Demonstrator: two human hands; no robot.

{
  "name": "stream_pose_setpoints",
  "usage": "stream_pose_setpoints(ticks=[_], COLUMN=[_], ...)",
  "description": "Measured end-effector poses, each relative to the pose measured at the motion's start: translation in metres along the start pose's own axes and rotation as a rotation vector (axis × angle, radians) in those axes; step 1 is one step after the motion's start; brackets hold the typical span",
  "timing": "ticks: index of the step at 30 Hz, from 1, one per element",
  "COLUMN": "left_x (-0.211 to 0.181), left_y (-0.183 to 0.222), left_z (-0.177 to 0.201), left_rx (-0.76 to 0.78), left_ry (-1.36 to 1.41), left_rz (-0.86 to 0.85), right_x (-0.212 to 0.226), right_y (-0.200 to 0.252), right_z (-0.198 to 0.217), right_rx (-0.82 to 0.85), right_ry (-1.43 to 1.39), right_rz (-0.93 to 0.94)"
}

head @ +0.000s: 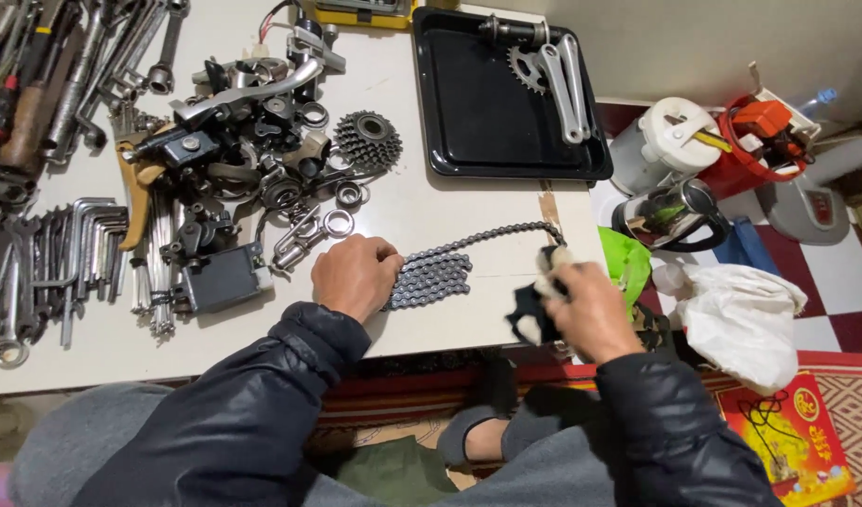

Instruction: Cleaning a bicycle chain by wiping it with a cloth to remove dirt and grease.

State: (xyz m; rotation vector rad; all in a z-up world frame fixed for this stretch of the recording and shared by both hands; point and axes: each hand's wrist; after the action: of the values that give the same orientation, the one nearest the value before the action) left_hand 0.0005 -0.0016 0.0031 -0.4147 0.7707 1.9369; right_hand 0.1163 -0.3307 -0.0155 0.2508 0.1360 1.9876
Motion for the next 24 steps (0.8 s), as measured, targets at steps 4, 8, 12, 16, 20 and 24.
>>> stream_pose_setpoints(ticks=[4,8,12,16,20,24], left_x=[0.004,0.003,0.007,0.010,0.013,0.016], left_y=[-0.001,-0.002,-0.004,-0.004,-0.006,-0.010], left_z=[-0.002,0.000,-0.002,-0.005,-0.008,-0.011], left_rx=[-0.013,-0.027,-0.049,-0.066,-0.074,-0.078], left_ry=[0.017,0.040,0.057,0.077,0.108,0.105], left_rz=[-0.010,-0.021,-0.028,-0.048,-0.061,-0.072], right_x=[0.020,0.096,0.139,0.099,0.063,0.110], right_y=[-0.026,-0.044,-0.055,-0.069,-0.076,-0.078], right_z=[0.018,0.011,-0.015,-0.010,0.005,0.004], right_rx=[-0.218,-0.423,-0.349,-0.386,-0.319,-0.614], right_ry=[-0.088,-0.215,-0.127,-0.050,0.006,-0.096], right_rz=[-0.004,0.231,0.329,0.302,0.064,0.338])
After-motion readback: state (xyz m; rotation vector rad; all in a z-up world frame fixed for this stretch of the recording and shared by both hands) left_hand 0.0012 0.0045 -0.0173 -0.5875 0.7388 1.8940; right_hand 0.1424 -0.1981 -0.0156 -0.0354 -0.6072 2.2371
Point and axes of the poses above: each hand's wrist, its own y-axis away from the middle knuckle, its own z-axis out of the back of the hand, x = y × z, and after that the axes turned 7 degrees about x, right-handed
